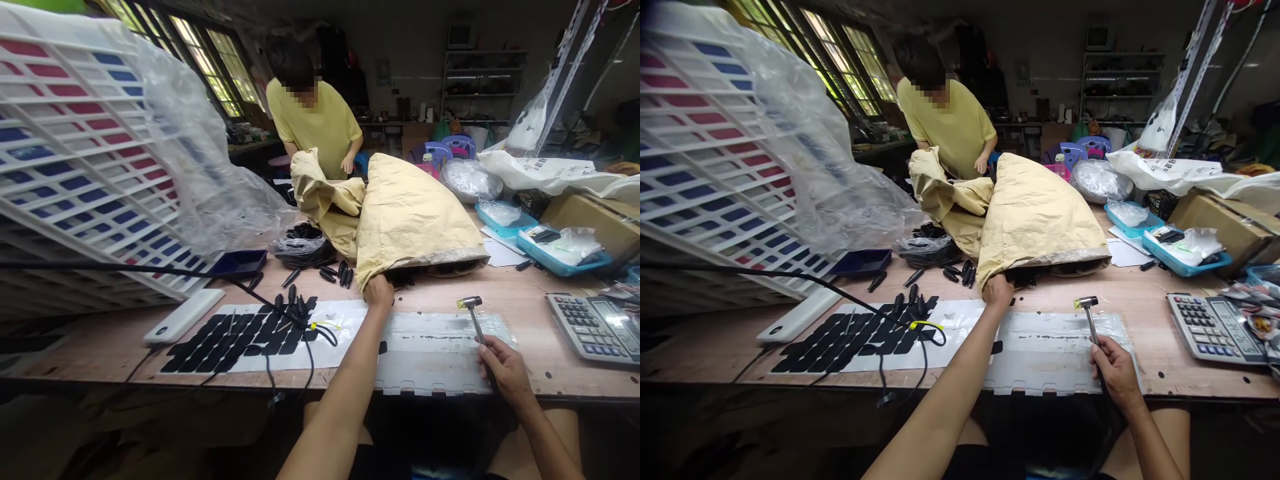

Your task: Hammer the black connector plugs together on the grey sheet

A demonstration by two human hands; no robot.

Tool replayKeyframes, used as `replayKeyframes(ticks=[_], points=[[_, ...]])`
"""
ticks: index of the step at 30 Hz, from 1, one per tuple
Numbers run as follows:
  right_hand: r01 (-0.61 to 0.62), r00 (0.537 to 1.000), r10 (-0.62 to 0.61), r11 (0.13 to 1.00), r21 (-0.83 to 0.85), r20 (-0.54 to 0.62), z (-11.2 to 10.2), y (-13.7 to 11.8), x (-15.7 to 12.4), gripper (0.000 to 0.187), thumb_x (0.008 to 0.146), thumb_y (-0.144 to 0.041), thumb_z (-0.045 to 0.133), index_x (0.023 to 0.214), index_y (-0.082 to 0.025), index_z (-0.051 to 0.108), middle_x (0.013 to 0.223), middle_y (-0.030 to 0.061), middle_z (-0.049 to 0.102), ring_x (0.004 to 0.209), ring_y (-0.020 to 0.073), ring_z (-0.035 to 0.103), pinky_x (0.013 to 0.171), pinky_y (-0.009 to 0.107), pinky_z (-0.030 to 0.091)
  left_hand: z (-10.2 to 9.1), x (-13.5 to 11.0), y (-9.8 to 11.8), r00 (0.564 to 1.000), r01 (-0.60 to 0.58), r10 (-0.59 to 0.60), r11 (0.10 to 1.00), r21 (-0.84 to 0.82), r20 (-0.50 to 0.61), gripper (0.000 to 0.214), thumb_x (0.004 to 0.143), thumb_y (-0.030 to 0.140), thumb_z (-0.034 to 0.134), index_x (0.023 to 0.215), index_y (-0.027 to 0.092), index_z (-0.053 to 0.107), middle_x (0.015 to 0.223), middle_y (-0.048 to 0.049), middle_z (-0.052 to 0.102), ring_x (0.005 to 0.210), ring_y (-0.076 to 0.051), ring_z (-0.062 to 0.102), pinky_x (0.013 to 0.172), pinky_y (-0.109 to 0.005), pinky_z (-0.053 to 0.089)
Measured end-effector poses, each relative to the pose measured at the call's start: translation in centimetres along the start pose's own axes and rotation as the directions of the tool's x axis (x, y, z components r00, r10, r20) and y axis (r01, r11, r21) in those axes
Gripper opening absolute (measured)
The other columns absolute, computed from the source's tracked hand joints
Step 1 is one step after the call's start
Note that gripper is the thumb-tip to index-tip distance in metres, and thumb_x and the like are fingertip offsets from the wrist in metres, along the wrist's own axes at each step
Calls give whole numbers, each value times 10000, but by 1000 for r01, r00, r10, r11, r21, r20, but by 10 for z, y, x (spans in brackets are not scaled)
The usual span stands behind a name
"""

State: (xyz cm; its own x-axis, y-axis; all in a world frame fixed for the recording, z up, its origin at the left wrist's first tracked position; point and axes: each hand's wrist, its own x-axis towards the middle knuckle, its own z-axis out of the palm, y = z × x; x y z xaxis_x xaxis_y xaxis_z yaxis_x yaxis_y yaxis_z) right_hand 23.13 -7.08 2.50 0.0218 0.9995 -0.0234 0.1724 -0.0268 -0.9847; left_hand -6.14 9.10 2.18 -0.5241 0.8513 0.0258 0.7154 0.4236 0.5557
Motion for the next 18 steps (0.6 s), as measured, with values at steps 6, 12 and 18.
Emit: replayKeyframes(ticks=[6, 12, 18], points=[[-11, 1000, 11, 1000, 18, 15, 0, 1, 0, 432, 801, -563, 683, 970, -167, 660, 633, -12, 598, 435, 116, 526, 423, 243, 427, -12, -42, -6, 967, -235, 233, 972, -3, -101, 290, 903, 174, 508, 1130, 147, 686, 1075, -157, 659, 1002, -276, 629, 861, -345, 475], [-14, 1000, 14, 999, 37, 16, 4, 1, -1, 413, 813, -535, 667, 983, -158, 657, 621, -27, 579, 426, 100, 514, 418, 224, 424, -8, -114, 4, 747, -663, 662, 749, -7, 62, 204, 854, 413, 682, 909, 220, 722, 908, -80, 598, 929, -256, 550, 832, -350, 435], [26, 999, -26, 1000, -1, 45, 4, 11, -3, 367, 862, -476, 617, 1034, -153, 649, 644, -36, 564, 441, 95, 509, 436, 220, 426, 23, -118, 10, 676, -625, 692, 721, -300, 255, 245, 780, 351, 771, 986, 226, 726, 863, -39, 628, 902, -225, 547, 816, -332, 425]])
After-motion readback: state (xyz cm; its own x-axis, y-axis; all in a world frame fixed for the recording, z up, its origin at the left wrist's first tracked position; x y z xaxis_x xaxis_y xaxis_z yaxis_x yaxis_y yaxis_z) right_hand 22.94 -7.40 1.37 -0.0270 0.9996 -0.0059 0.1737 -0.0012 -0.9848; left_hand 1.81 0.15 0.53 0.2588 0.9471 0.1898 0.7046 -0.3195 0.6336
